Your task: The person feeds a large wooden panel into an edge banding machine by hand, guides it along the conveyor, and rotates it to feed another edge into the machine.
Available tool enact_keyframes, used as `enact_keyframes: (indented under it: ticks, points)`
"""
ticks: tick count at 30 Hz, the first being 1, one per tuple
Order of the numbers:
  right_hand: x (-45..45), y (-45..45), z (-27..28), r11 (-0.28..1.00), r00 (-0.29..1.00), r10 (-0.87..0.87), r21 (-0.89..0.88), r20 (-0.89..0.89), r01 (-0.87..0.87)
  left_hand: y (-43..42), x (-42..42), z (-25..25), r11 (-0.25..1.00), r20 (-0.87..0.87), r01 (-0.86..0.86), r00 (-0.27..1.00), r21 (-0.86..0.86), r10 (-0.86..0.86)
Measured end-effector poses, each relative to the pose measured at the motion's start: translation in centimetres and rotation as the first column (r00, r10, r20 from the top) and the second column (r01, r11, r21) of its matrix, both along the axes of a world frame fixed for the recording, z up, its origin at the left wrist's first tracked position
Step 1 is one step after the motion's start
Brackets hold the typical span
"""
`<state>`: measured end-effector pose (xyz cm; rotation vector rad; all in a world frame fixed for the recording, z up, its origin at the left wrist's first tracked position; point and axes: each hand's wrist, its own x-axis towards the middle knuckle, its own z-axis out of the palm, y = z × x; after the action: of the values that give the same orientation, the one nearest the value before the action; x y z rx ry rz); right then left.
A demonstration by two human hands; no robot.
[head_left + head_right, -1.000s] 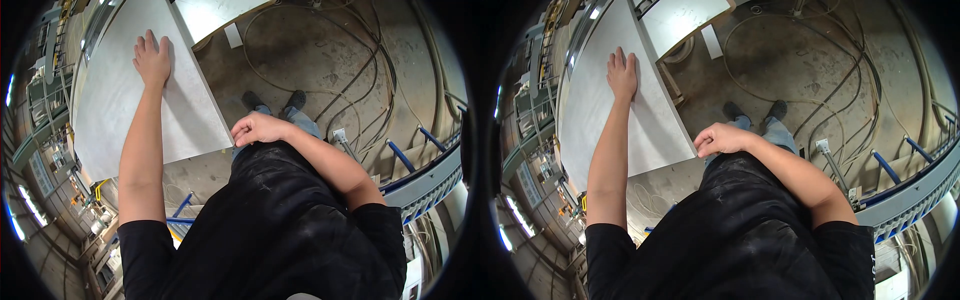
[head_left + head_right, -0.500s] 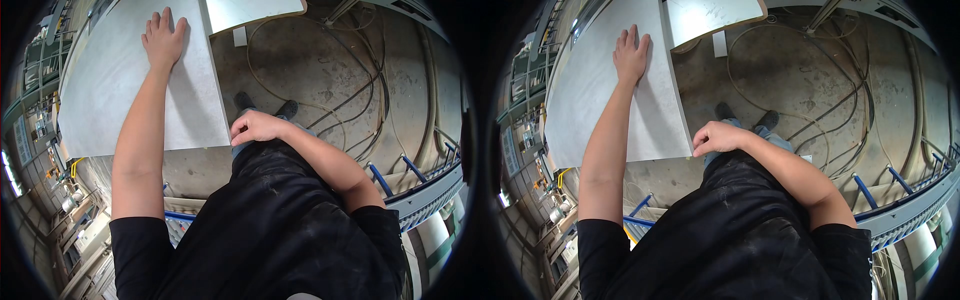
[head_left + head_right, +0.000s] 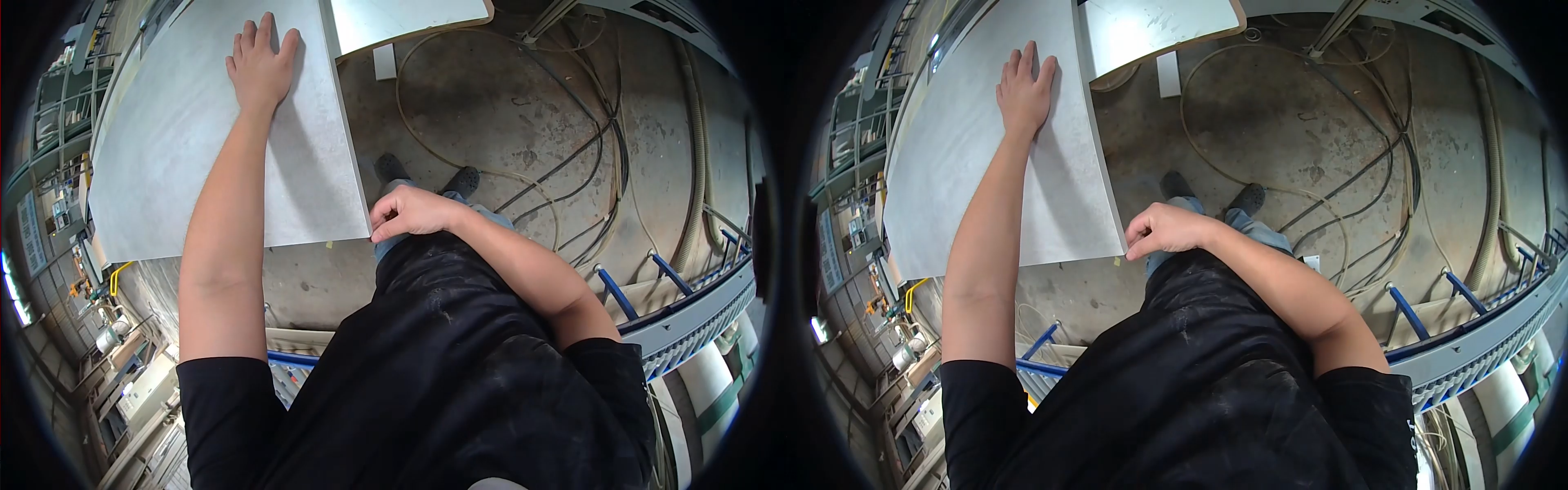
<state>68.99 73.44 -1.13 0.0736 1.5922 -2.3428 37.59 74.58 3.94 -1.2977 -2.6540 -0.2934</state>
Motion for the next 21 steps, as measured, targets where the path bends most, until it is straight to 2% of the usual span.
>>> enact_keyframes:
  ticks: [13, 18, 21]
  points:
    - [0.2, -0.8, -1.0, 0.999, 0.999, -0.052, -0.007, -0.004, 0.052, 0.0, 0.1, 0.0, 1.0, -0.053, -0.009, 0.999, -0.015, 0.008]
    - [0.7, -0.7, -1.0, 0.982, 0.993, -0.118, -0.146, 0.033, 0.121, 0.0, 0.0, -0.1, 1.0, -0.056, -0.002, 0.998, -0.013, 0.001]
    - [0.8, -0.5, -0.5, 0.987, 0.994, -0.105, -0.12, 0.03, 0.107, 0.0, 0.1, 0.0, 1.0, -0.056, -0.016, 0.998, -0.019, 0.015]
